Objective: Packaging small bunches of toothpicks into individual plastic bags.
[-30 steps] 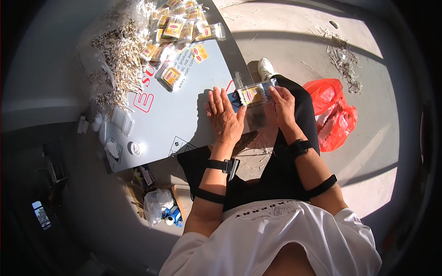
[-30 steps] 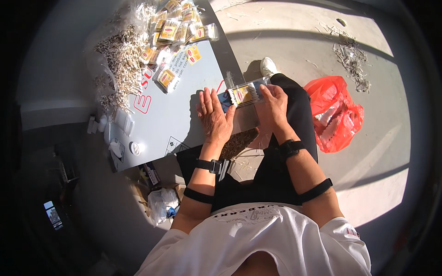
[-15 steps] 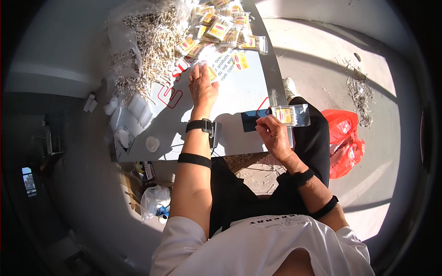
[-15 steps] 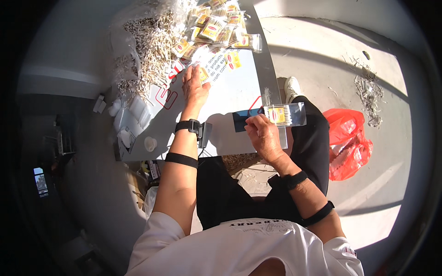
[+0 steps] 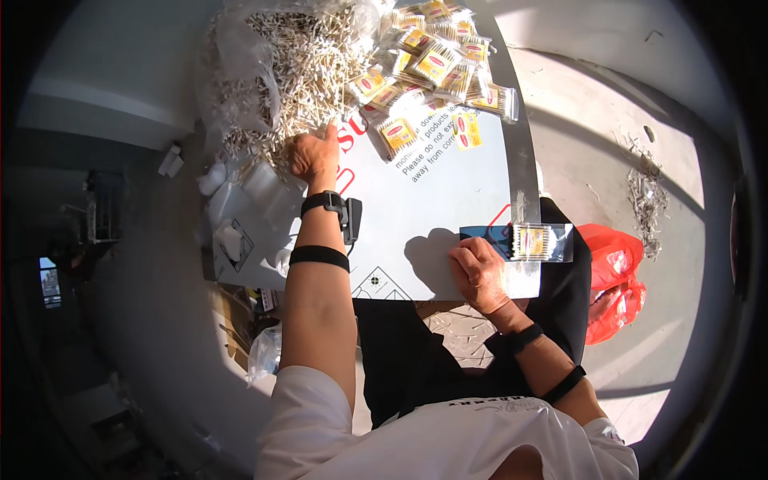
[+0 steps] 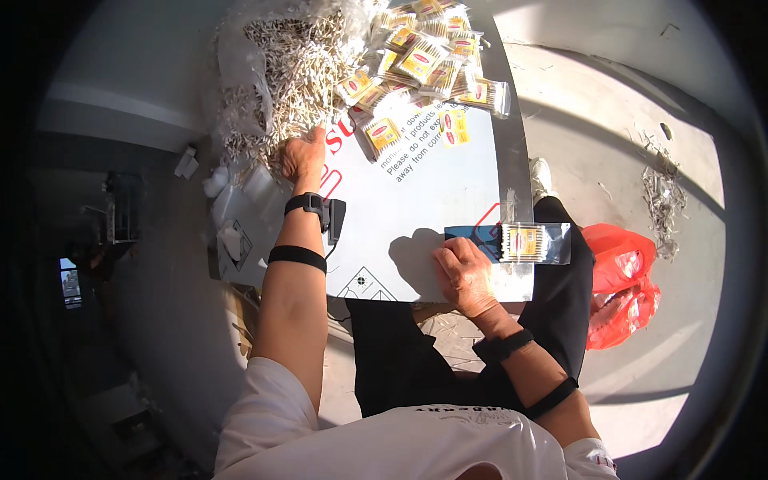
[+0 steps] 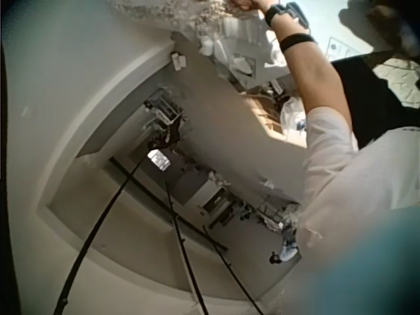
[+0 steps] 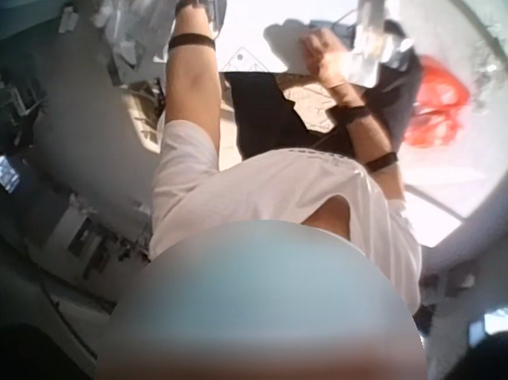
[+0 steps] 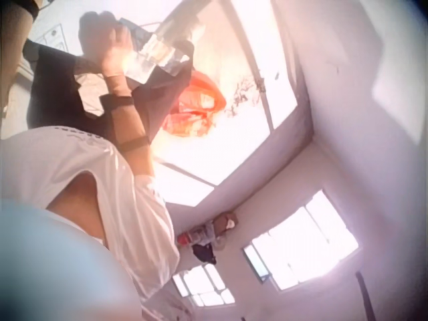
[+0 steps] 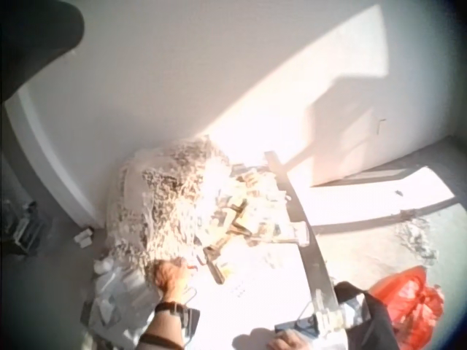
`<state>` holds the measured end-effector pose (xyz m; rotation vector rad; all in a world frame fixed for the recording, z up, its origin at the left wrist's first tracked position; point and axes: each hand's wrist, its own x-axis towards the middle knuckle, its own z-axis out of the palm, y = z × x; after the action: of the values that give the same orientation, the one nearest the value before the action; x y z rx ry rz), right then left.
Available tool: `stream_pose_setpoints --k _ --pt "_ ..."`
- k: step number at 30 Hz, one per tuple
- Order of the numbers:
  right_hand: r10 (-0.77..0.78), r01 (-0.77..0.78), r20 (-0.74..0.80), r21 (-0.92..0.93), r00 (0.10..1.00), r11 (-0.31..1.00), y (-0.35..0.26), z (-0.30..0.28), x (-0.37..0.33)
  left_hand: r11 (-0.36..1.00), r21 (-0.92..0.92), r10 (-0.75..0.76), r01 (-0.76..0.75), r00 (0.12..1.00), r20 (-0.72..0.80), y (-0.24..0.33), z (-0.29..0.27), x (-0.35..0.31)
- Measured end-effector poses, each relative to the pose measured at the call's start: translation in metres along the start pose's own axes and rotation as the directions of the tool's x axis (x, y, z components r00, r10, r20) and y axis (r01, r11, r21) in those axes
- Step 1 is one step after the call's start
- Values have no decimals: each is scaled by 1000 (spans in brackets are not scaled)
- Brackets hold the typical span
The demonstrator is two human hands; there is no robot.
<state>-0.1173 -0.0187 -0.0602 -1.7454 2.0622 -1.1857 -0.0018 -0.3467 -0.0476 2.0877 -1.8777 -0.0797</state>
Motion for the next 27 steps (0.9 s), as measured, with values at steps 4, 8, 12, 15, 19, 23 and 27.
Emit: stream_pose_setpoints --k 4,8,12,15,19,23,27 --pt "-25 25 5 23 1000 999 -5 -1 6 989 117 105 -84 979 -177 -12 18 37" --pt "14 -14 -13 -12 1000 1000 7 -3 -2 997 54 44 -56 981 191 19 4 31" --pt "-12 13 -20 34 1000 999 -5 3 4 999 -54 17 4 923 384 -37 3 66" --pt "16 -16 -18 14 1000 1000 0 1 1 953 -297 124 54 827 548 -53 9 32" --pt "2 -2 -32 -1 999 1000 3 1 0 903 -428 312 -42 748 586 -51 -5 -28" --pt "17 -15 -56 28 998 999 4 3 0 870 -460 399 -179 803 443 -58 -10 -67" --pt "24 -22 -35 58 999 998 3 4 0 864 -394 410 -313 892 189 -73 -21 -77"
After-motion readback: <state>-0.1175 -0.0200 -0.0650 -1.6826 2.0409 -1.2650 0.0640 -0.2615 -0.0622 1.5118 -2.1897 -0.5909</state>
